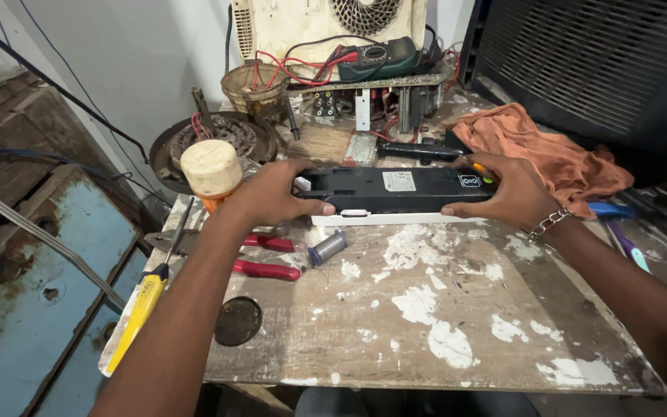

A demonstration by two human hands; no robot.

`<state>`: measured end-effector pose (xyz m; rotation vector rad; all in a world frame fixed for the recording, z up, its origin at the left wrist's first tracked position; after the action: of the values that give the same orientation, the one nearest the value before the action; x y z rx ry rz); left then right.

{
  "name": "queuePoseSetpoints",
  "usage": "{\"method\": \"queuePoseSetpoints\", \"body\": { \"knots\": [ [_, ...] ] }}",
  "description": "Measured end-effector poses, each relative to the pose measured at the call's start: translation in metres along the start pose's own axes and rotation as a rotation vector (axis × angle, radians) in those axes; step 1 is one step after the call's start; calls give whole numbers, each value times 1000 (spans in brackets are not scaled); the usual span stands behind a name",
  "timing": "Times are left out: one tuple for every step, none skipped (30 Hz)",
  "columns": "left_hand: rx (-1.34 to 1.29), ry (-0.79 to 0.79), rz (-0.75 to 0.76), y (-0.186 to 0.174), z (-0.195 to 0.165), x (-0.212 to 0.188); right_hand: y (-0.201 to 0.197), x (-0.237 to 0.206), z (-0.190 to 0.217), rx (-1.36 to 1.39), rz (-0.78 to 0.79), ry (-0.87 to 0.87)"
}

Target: The person unscrews the housing of an LED light fixture with a screwdriver, pries the casing open, and lifts out the internal LED panel and circuit board. They turn the fixture over and handle the exposed LED board on the workbench.

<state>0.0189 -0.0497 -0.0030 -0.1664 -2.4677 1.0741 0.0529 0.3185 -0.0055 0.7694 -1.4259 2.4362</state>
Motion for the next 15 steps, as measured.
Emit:
{"method": "queuePoseSetpoints", "body": {
  "knots": [
    [8,12,-5,0,0,0,0,0,1,3,-4,-11],
    [16,24,-10,0,1,0,-1,0,1,6,-9,-22],
    [24,36,-15,1,1,0,-2,0,2,9,-13,-33],
    [34,39,-11,1,2,0,-2,-1,3,10,-5,-10],
    [45,43,-8,2,2,1,-3,-2,3,11,3,13],
    [56,47,-4,2,3,1,-3,-3,4,11,11,36],
    [49,59,-11,3,4,1,-4,-3,6,19,11,31],
    [42,71,-17,3,4,1,-4,-3,7,25,11,26],
    [35,83,-23,4,5,1,-4,-3,8,32,11,21],
    [37,60,-10,5,7,1,-5,-3,9,41,12,19],
    [38,36,3,6,9,1,-5,-3,9,51,13,18],
    [39,12,17,7,10,2,-5,-3,10,60,14,17],
    [49,31,10,8,11,3,-5,-4,10,64,15,19],
    [59,50,3,10,12,4,-5,-4,9,67,16,20],
    [70,69,-4,11,12,5,-6,-4,9,71,17,22]
  ]
}}
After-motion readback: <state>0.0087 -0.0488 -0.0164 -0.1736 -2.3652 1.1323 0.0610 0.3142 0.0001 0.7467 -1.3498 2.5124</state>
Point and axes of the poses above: each hand's wrist, its own x-axis towards the middle knuckle, its own y-axis out of the palm, z = x × y, the point moved 2 cm from there along x, towards the middle knuckle, and after that the axes turned 15 degrees about -z, right-handed, at the moved point
